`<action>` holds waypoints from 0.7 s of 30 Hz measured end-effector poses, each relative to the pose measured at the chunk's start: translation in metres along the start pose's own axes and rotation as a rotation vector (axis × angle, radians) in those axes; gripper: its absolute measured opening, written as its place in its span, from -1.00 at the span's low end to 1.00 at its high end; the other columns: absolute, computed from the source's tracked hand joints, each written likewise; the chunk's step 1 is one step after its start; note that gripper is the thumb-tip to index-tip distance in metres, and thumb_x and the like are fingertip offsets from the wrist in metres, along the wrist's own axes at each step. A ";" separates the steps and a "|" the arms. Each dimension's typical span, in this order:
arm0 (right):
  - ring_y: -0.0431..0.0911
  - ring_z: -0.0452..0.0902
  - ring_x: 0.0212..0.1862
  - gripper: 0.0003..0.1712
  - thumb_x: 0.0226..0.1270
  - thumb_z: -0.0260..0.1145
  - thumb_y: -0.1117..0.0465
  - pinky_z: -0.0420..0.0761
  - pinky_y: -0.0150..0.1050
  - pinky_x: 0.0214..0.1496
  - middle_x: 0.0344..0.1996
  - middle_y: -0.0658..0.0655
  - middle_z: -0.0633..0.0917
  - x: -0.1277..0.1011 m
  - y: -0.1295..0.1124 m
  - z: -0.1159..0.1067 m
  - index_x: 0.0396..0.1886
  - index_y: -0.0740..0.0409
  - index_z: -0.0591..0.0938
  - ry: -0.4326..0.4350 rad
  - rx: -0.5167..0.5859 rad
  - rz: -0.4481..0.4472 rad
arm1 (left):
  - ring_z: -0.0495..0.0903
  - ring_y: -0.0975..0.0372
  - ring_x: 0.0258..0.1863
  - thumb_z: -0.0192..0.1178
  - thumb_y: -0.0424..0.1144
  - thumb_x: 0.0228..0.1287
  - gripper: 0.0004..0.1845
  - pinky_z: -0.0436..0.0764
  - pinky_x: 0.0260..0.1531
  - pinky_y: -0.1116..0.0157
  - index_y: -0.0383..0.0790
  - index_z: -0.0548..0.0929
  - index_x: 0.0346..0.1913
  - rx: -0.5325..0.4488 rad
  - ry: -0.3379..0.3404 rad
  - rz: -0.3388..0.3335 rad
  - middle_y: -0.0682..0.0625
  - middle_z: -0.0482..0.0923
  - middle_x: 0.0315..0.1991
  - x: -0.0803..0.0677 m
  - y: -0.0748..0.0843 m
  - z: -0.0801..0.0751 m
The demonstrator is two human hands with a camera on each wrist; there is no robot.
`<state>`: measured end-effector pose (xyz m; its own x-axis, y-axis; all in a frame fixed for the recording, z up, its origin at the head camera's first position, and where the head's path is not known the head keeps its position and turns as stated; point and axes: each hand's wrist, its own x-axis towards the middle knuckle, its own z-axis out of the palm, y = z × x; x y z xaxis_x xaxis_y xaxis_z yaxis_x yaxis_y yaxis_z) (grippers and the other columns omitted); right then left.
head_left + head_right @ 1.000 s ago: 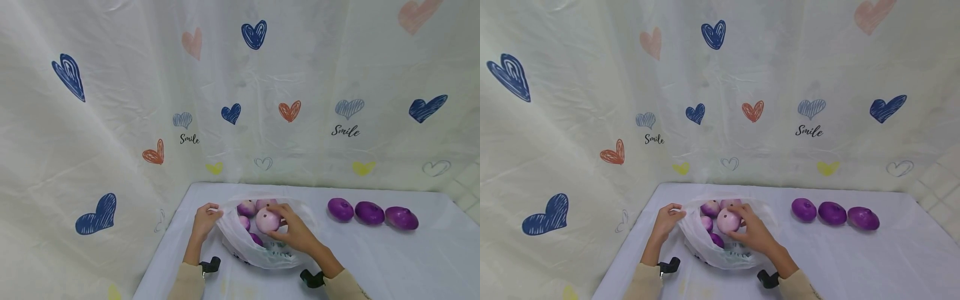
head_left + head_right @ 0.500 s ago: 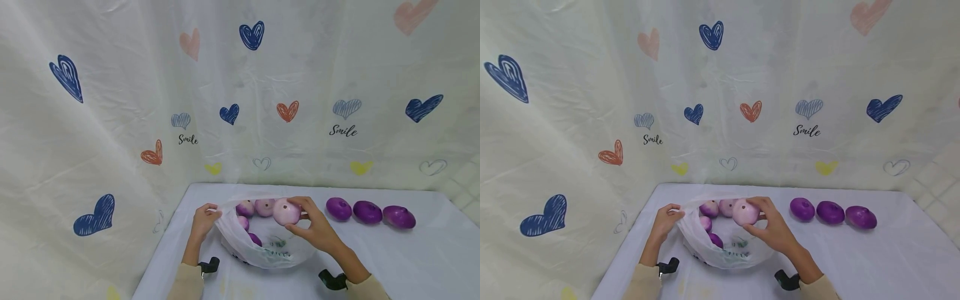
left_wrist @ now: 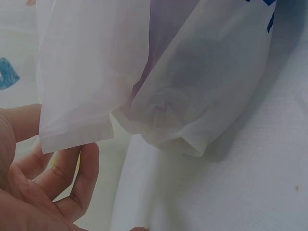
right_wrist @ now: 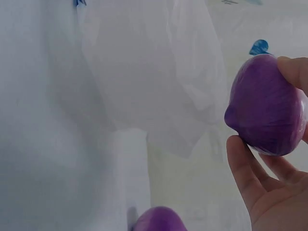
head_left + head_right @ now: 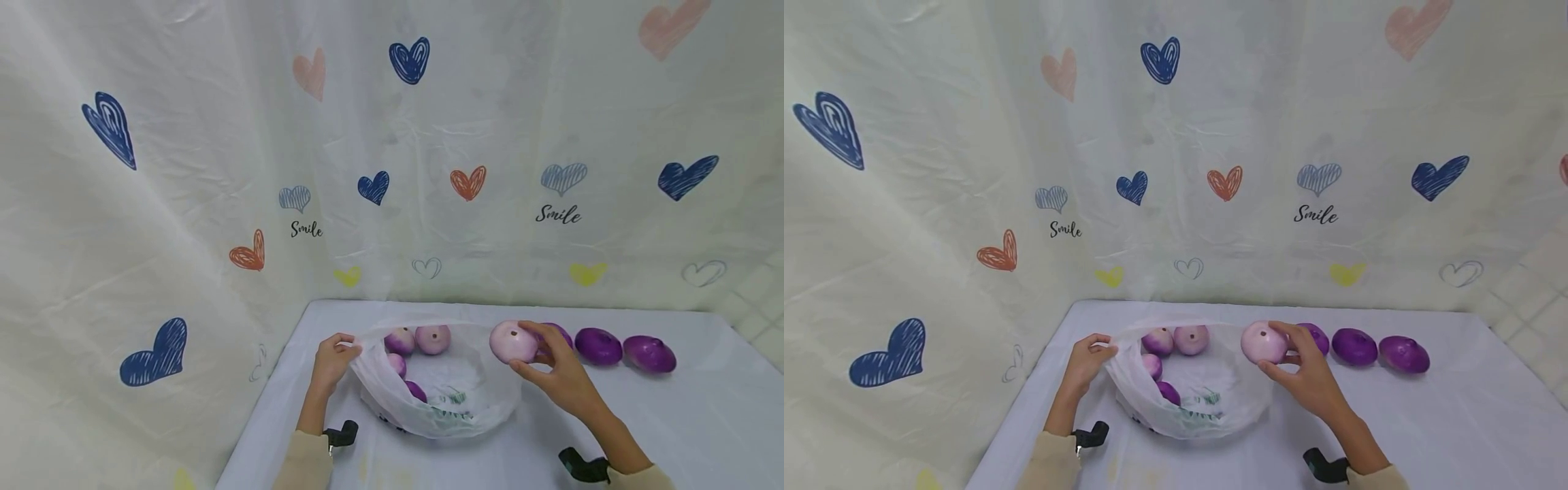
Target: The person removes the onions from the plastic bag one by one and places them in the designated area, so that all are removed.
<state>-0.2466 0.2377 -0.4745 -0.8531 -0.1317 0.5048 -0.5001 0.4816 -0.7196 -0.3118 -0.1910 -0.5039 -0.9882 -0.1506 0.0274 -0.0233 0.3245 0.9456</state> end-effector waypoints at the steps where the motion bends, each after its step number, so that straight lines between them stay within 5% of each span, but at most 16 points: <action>1: -0.57 0.47 0.07 -0.20 0.21 0.54 0.30 0.55 -0.62 0.00 0.19 0.12 0.49 -0.001 0.002 -0.002 0.43 0.17 0.41 0.003 0.002 0.011 | 0.58 0.19 -0.40 0.35 -0.28 0.32 -0.75 0.47 -0.39 0.28 -0.30 0.68 0.00 0.003 0.001 0.000 -0.12 0.71 -0.35 0.000 0.000 0.000; 21: -0.63 0.37 -0.07 -0.17 0.23 0.55 0.18 0.59 -0.56 -0.15 0.23 0.40 0.47 -0.027 0.048 -0.036 0.41 0.32 0.38 -0.015 -0.139 0.191 | 0.60 0.17 -0.36 0.34 -0.24 0.34 -0.75 0.49 -0.34 0.27 -0.27 0.68 0.01 0.019 0.005 -0.005 -0.11 0.72 -0.33 -0.001 0.000 0.000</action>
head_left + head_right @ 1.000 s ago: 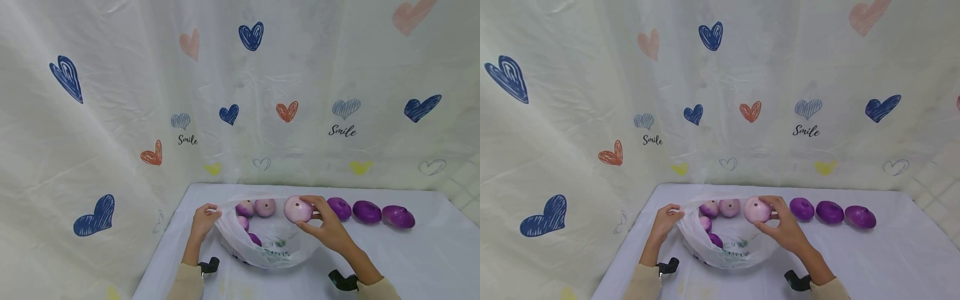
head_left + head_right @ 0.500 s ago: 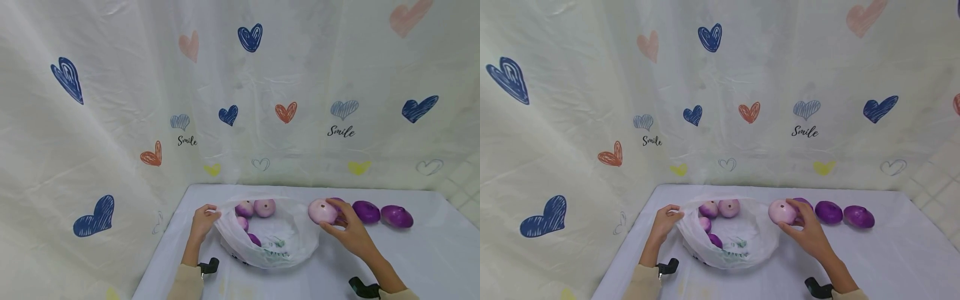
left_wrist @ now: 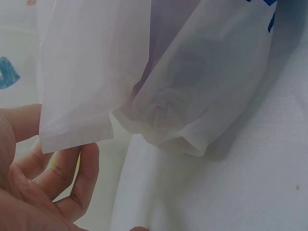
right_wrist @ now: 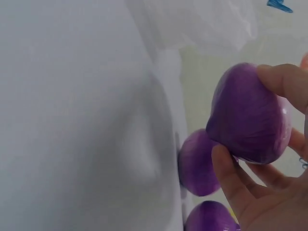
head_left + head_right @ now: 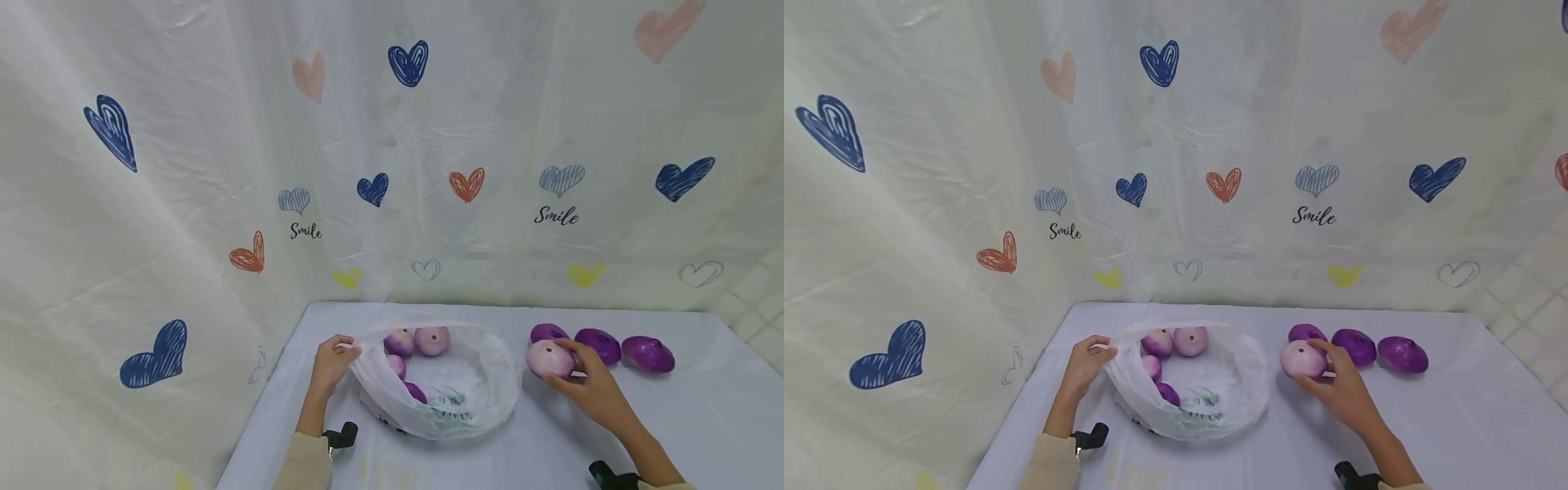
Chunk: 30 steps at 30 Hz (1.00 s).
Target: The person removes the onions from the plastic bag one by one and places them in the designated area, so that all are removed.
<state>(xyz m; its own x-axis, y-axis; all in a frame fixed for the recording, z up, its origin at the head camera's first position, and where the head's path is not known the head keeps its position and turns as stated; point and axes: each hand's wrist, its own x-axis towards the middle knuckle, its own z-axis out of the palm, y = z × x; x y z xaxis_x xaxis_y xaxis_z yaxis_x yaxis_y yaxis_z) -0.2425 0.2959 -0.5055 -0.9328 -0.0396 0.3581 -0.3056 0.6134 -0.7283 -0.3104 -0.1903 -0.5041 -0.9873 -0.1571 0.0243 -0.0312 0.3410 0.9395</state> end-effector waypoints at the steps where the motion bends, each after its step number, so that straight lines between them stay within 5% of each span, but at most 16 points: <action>1: -0.62 0.38 -0.08 -0.17 0.23 0.55 0.18 0.59 -0.55 -0.16 0.24 0.40 0.47 -0.001 0.003 -0.001 0.41 0.32 0.37 -0.007 -0.002 0.009 | 0.60 0.17 -0.36 0.34 -0.24 0.35 -0.75 0.50 -0.34 0.27 -0.27 0.68 0.01 0.003 0.000 -0.002 -0.10 0.72 -0.33 0.000 0.000 0.000; 8: -0.51 0.47 -0.17 -0.16 0.19 0.56 0.23 0.62 -0.49 -0.18 0.19 0.43 0.48 -0.004 0.014 -0.004 0.39 0.36 0.36 -0.031 -0.016 0.023 | 0.62 0.17 -0.34 0.33 -0.24 0.34 -0.76 0.53 -0.29 0.27 -0.26 0.68 0.00 0.004 0.002 -0.012 -0.09 0.73 -0.33 -0.001 0.002 0.000; 15: 0.09 0.63 -0.05 -0.12 0.16 0.58 0.22 0.63 -0.45 -0.19 0.22 0.49 0.45 -0.004 0.023 -0.006 0.37 0.42 0.33 -0.077 -0.051 0.064 | 0.64 0.17 -0.35 0.34 -0.26 0.33 -0.76 0.53 -0.31 0.27 -0.29 0.68 -0.01 -0.009 0.002 0.002 -0.11 0.73 -0.34 -0.001 0.002 -0.001; 25: 0.18 0.64 -0.02 -0.12 0.19 0.56 0.20 0.60 -0.45 -0.16 0.23 0.51 0.46 -0.004 0.031 -0.009 0.37 0.43 0.31 -0.119 -0.063 0.071 | 0.65 0.18 -0.34 0.34 -0.26 0.33 -0.77 0.58 -0.26 0.21 -0.28 0.68 -0.02 -0.014 -0.002 -0.002 -0.09 0.74 -0.34 -0.001 0.003 0.000; 30: -0.24 0.61 -0.11 -0.13 0.21 0.55 0.19 0.61 -0.44 -0.15 0.24 0.49 0.47 -0.004 0.031 -0.012 0.38 0.41 0.31 -0.130 -0.058 0.080 | 0.65 0.18 -0.35 0.33 -0.27 0.33 -0.78 0.59 -0.23 0.18 -0.27 0.69 -0.03 -0.016 0.000 -0.007 -0.08 0.73 -0.36 -0.002 0.003 0.000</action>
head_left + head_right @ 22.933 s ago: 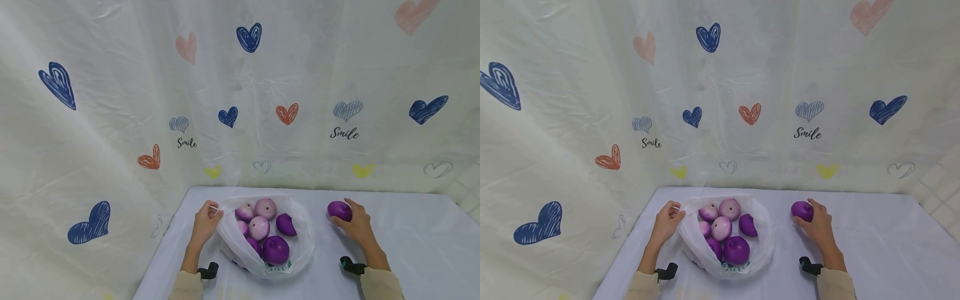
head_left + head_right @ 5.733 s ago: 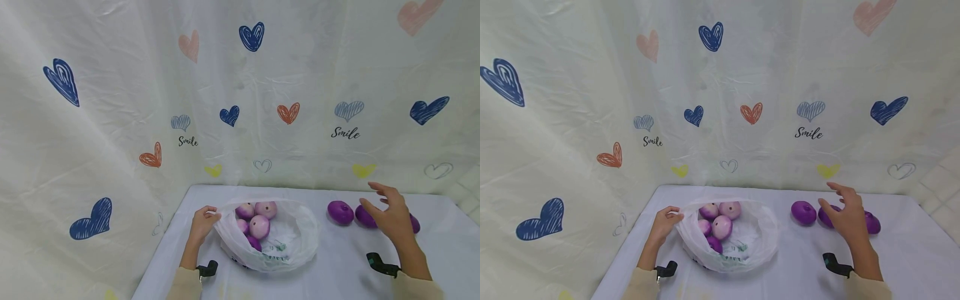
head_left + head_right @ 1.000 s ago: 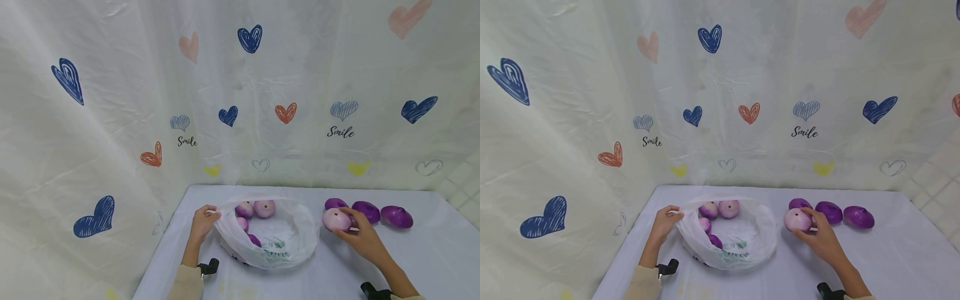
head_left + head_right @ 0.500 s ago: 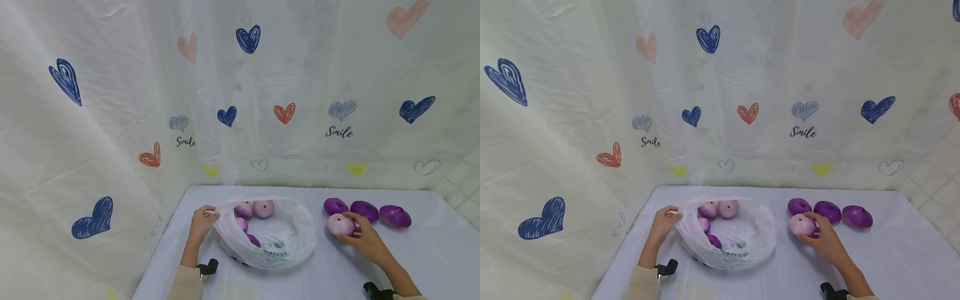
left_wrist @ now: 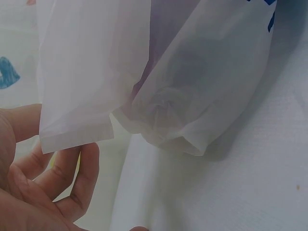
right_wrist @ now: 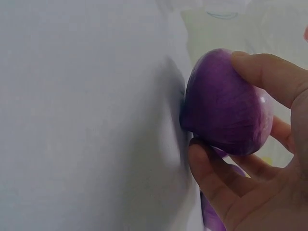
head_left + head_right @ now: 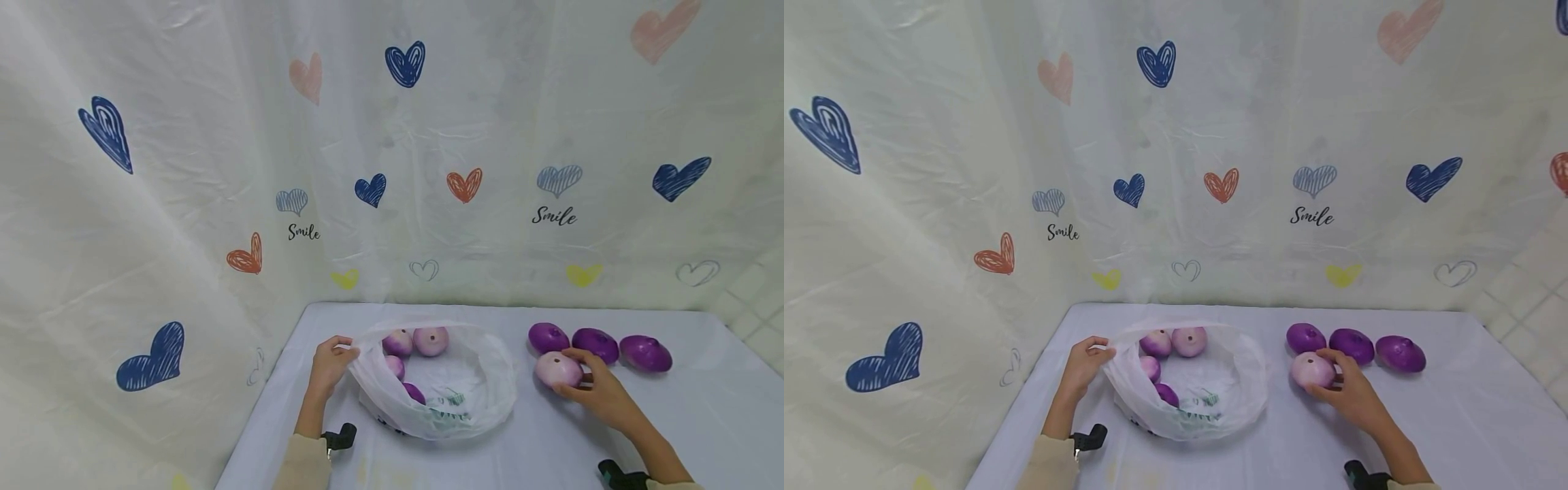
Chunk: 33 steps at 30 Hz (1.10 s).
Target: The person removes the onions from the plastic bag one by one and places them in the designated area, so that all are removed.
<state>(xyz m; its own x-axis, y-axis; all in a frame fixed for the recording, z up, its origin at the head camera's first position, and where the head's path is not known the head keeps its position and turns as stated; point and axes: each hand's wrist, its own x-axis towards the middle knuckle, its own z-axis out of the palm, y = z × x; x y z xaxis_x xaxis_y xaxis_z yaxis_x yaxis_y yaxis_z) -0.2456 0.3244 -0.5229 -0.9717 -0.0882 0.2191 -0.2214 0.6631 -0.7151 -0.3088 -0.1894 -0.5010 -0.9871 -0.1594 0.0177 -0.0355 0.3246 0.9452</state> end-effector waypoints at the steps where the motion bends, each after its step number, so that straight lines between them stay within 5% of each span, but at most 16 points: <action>1: -0.33 0.57 -0.13 -0.13 0.21 0.55 0.19 0.61 -0.44 -0.14 0.24 0.49 0.47 0.000 0.000 0.000 0.39 0.40 0.31 -0.003 -0.001 0.001 | 0.65 0.18 -0.35 0.33 -0.26 0.34 -0.78 0.59 -0.23 0.19 -0.26 0.69 -0.02 0.003 0.000 0.000 -0.08 0.73 -0.36 0.000 0.000 0.000; 10: -0.29 0.57 -0.12 -0.14 0.26 0.53 0.15 0.61 -0.43 -0.17 0.26 0.47 0.45 0.000 0.007 -0.005 0.41 0.37 0.32 -0.037 -0.018 0.009 | 0.64 0.18 -0.35 0.33 -0.24 0.34 -0.76 0.54 -0.29 0.27 -0.27 0.69 0.00 0.017 -0.003 0.008 -0.07 0.73 -0.36 0.001 -0.003 -0.001; 20: 0.24 0.54 0.07 -0.15 0.30 0.49 0.12 0.57 -0.42 -0.18 0.23 0.48 0.38 0.000 0.008 -0.002 0.45 0.32 0.31 -0.052 -0.025 0.029 | 0.64 0.18 -0.35 0.34 -0.24 0.34 -0.75 0.54 -0.29 0.26 -0.25 0.68 0.00 0.020 -0.001 0.002 -0.08 0.74 -0.35 0.002 -0.003 0.000; 33: 0.27 0.59 0.02 -0.12 0.28 0.50 0.15 0.59 -0.42 -0.20 0.19 0.51 0.37 -0.001 0.004 -0.005 0.46 0.35 0.28 -0.068 -0.014 0.030 | 0.63 0.17 -0.34 0.33 -0.24 0.34 -0.75 0.55 -0.28 0.23 -0.25 0.68 0.01 0.017 0.002 0.002 -0.09 0.73 -0.33 0.002 -0.003 -0.001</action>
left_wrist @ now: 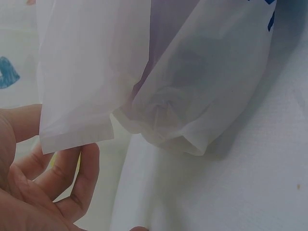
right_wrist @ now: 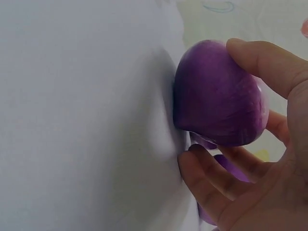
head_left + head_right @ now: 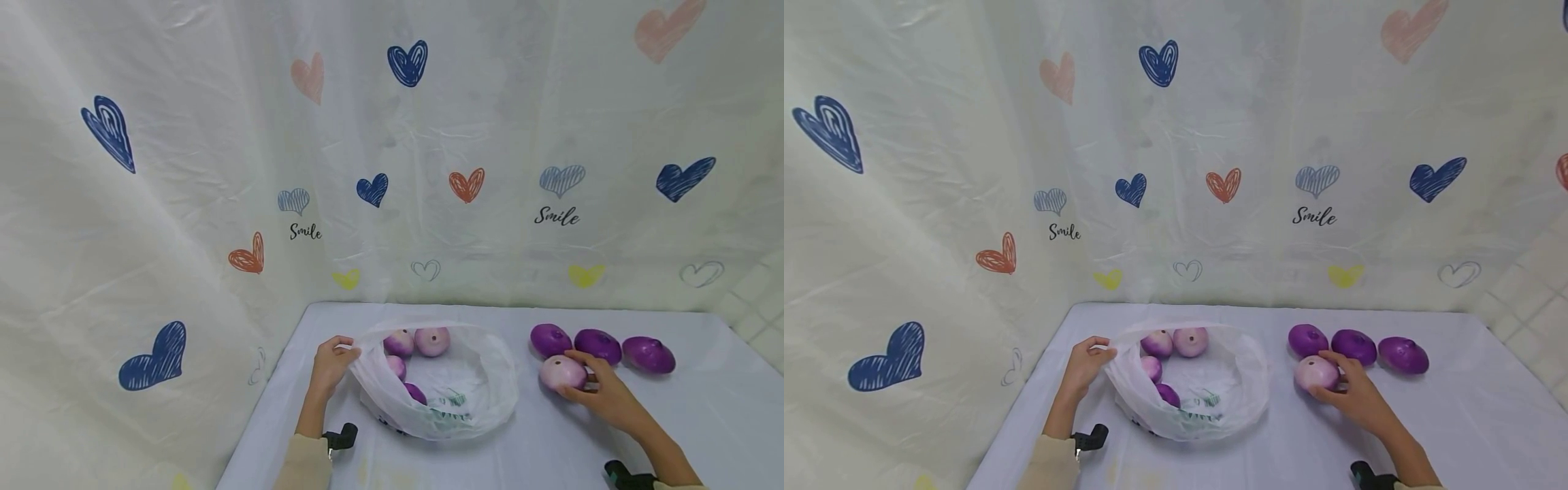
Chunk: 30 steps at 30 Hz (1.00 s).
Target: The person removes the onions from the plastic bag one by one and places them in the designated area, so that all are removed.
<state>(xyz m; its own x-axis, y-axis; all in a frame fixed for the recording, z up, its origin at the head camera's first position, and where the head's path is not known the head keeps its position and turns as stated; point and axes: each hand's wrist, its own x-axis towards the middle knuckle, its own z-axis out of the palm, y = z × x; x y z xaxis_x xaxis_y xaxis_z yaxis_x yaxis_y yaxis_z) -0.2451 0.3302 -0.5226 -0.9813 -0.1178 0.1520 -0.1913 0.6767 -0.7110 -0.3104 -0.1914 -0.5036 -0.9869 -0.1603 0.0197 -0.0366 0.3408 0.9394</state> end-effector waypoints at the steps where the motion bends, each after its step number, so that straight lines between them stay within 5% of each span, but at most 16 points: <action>1: 0.25 0.59 0.01 -0.12 0.29 0.50 0.15 0.59 -0.42 -0.20 0.20 0.51 0.37 0.000 0.000 -0.001 0.46 0.36 0.28 -0.003 -0.002 -0.002 | 0.63 0.17 -0.34 0.33 -0.24 0.34 -0.75 0.55 -0.28 0.23 -0.26 0.68 0.01 -0.002 0.000 0.000 -0.09 0.73 -0.33 0.000 0.000 0.000; 8: 0.04 0.58 -0.01 -0.12 0.27 0.52 0.13 0.66 -0.35 -0.15 0.25 0.45 0.43 -0.001 -0.003 -0.007 0.45 0.37 0.31 0.019 -0.032 -0.055 | 0.63 0.17 -0.35 0.33 -0.24 0.35 -0.76 0.53 -0.30 0.24 -0.25 0.68 0.00 -0.001 0.000 -0.002 -0.09 0.73 -0.34 0.000 -0.001 -0.001; 15: 0.24 0.36 0.21 -0.11 0.25 0.53 0.07 0.54 -0.45 -0.08 0.29 0.43 0.44 -0.002 -0.012 -0.014 0.45 0.33 0.35 0.064 -0.091 -0.090 | 0.63 0.20 -0.37 0.33 -0.26 0.34 -0.74 0.51 -0.33 0.26 -0.30 0.67 0.02 -0.007 -0.010 0.016 -0.11 0.73 -0.35 -0.002 0.000 -0.001; 18: 0.34 0.30 0.25 -0.10 0.21 0.55 0.07 0.55 -0.04 0.15 0.29 0.45 0.42 -0.003 -0.022 -0.013 0.44 0.30 0.37 0.101 -0.106 -0.122 | 0.62 0.21 -0.38 0.33 -0.27 0.34 -0.74 0.48 -0.36 0.27 -0.31 0.67 0.02 -0.014 -0.015 0.025 -0.12 0.73 -0.35 -0.002 0.000 -0.002; 21: 0.42 0.26 0.28 -0.12 0.18 0.57 0.10 0.34 0.41 0.15 0.29 0.45 0.41 -0.003 -0.038 -0.011 0.44 0.25 0.40 0.132 -0.077 -0.154 | 0.61 0.21 -0.38 0.33 -0.26 0.34 -0.74 0.47 -0.37 0.27 -0.30 0.67 0.02 -0.018 -0.018 0.025 -0.11 0.73 -0.36 -0.001 -0.001 -0.002; 24: 0.42 0.23 0.30 -0.16 0.16 0.58 0.15 0.22 0.54 0.13 0.29 0.43 0.44 -0.002 -0.054 -0.004 0.41 0.23 0.44 0.157 -0.025 -0.200 | 0.62 0.20 -0.37 0.33 -0.26 0.34 -0.74 0.49 -0.37 0.27 -0.30 0.67 0.01 -0.019 -0.018 0.024 -0.10 0.73 -0.36 0.000 -0.002 -0.002; 26: 0.31 0.26 0.30 -0.20 0.14 0.59 0.18 0.23 0.42 0.29 0.27 0.36 0.49 -0.001 -0.065 0.004 0.37 0.21 0.48 0.178 -0.015 -0.236 | 0.63 0.19 -0.36 0.33 -0.26 0.33 -0.73 0.50 -0.36 0.28 -0.30 0.67 0.02 -0.023 -0.020 0.022 -0.10 0.73 -0.35 0.000 -0.002 -0.003; 28: 0.15 0.28 0.30 -0.23 0.10 0.61 0.20 0.21 0.05 0.48 0.24 0.30 0.54 -0.001 -0.074 0.015 0.32 0.18 0.53 0.206 -0.030 -0.288 | 0.63 0.19 -0.36 0.33 -0.25 0.33 -0.73 0.50 -0.36 0.27 -0.30 0.67 0.02 -0.019 -0.022 0.028 -0.11 0.74 -0.34 0.001 -0.002 -0.002; 30: -0.07 0.32 0.25 -0.27 0.09 0.61 0.21 0.22 -0.38 0.41 0.20 0.22 0.58 0.000 -0.084 0.025 0.29 0.14 0.56 0.219 -0.042 -0.334 | 0.62 0.19 -0.36 0.34 -0.25 0.34 -0.72 0.50 -0.36 0.26 -0.31 0.67 0.03 -0.021 -0.024 0.030 -0.12 0.74 -0.34 0.001 -0.002 -0.002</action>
<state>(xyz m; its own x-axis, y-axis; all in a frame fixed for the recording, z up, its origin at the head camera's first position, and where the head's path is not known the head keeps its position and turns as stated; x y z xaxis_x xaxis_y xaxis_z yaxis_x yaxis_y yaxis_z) -0.2291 0.2549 -0.4800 -0.8373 -0.1813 0.5158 -0.4933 0.6572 -0.5698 -0.3113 -0.1941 -0.5046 -0.9910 -0.1278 0.0404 -0.0034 0.3251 0.9457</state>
